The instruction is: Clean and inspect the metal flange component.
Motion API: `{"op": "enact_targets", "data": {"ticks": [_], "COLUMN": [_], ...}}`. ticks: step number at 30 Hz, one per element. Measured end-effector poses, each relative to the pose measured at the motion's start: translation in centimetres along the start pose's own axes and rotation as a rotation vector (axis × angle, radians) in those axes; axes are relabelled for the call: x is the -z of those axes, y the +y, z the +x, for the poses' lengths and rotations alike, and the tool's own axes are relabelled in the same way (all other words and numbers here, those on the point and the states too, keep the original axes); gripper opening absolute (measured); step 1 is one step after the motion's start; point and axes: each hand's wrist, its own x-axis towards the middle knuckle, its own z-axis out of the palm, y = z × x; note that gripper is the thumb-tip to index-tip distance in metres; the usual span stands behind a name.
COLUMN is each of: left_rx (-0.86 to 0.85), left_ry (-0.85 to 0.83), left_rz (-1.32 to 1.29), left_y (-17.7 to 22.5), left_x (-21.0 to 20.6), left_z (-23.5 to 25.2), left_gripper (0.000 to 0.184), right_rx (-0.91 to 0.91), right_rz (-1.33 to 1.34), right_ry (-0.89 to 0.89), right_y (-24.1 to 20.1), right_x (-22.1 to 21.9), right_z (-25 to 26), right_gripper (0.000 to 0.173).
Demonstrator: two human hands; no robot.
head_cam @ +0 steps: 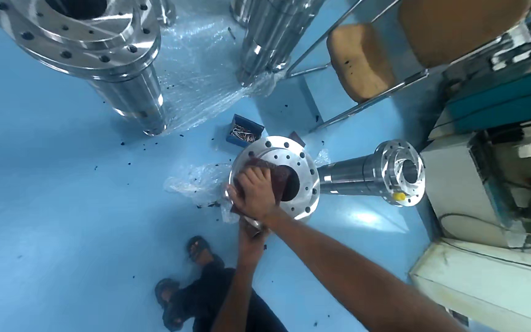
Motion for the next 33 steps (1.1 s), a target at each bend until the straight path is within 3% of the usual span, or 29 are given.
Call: {"op": "enact_targets", "data": {"ticks": [4, 10, 14, 18, 21, 25, 28, 30, 33], "left_rx": [0.024, -0.036, 0.002, 0.007, 0.027, 0.033, 0.036, 0.037, 0.03], "left_ry": [-0.011, -0.021, -0.028, -0.024, -0.014, -0.016, -0.016, -0.017, -0.017], "left_rz": [0.006, -0.026, -0.013, -0.02, -0.024, -0.037, -0.03, -0.005, -0.01], "left_y": [-0.2, -0.3, -0.4, -0.3, -0.4, -0.3, -0.2, -0.4, -0.1], "left_x": [0.0, 0.1, 0.3, 0.2, 0.2, 0.2, 0.0, 0.1, 0.2], "left_z": [0.4, 0.0, -0.1, 0.3, 0.2, 0.2, 0.4, 0.3, 0.2], "left_gripper": [0.071, 0.057, 0.064, 0.063, 0.064, 0.063, 0.066, 0.065, 0.067], "right_rx": [-0.04, -0.079, -0.158, -0.178, -0.145, -0.027, 0.056, -0.008, -0.041], "right_rz": [0.018, -0.019, 0.018, 0.192, 0.3, 0.143, -0.017, -0.073, -0.119], "right_ry": [0.077, 0.064, 0.017, -0.003, 0.092, 0.056, 0.023, 0.039, 0.075], "right_y": [2.7, -1.0, -1.1, 1.5, 1.9, 0.9, 2.6, 3.9, 2.2], "right_x": [-1.2, 0.3, -0.6, -1.9, -1.6, 0.2, -0.3, -0.9, -0.3], "right_z": [5.0, -2.7, 0.6, 7.5, 6.0, -1.0, 2.4, 5.3, 3.2], "right_gripper": [0.04, 0.048, 0.049, 0.041, 0.035, 0.041, 0.038, 0.037, 0.041]}}
